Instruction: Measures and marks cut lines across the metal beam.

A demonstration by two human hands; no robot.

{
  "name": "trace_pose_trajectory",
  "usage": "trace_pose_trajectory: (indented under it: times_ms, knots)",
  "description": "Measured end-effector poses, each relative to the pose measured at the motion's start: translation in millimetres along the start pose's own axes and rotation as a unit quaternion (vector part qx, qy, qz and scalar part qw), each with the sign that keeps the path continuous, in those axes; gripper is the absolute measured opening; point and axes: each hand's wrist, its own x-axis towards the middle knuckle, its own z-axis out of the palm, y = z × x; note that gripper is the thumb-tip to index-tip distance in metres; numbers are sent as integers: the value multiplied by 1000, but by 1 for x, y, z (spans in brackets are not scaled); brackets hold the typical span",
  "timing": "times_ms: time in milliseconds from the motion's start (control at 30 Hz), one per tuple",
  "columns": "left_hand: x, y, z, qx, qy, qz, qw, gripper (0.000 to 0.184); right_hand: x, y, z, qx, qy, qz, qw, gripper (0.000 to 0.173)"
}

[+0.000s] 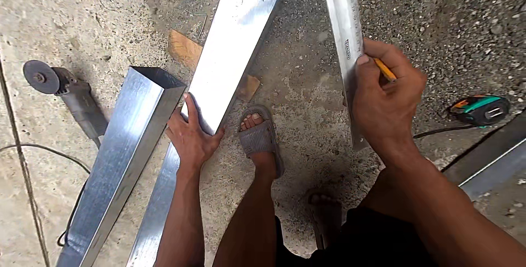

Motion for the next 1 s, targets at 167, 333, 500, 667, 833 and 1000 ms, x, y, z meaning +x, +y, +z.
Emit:
trace_pose_trajectory:
  times_ms: [167, 333, 500, 667, 833, 1000]
  knots:
    - [6, -10, -2, -12, 13, 38, 999, 129, -4, 4, -3, 85, 33, 63, 994, 28]
    - [21, -25, -16, -61, -36, 40, 997, 134, -8, -9, -9, 101, 23, 38, 994, 26]
    - [37, -37, -35, -137, -100, 29, 985, 137, -7, -3, -17, 75, 32, -1, 997, 26]
    - [42, -40, -46, -233, -162, 38, 958, 135, -4, 4, -22, 69, 40, -6, 997, 26]
    - [43, -41, -43, -335, -251, 41, 907, 126, 0, 6, -19, 65, 45, -9, 997, 26]
    - [55, -53, -42, -392, -282, 40, 875, 118, 3, 11, -13, 64, 35, -25, 997, 25]
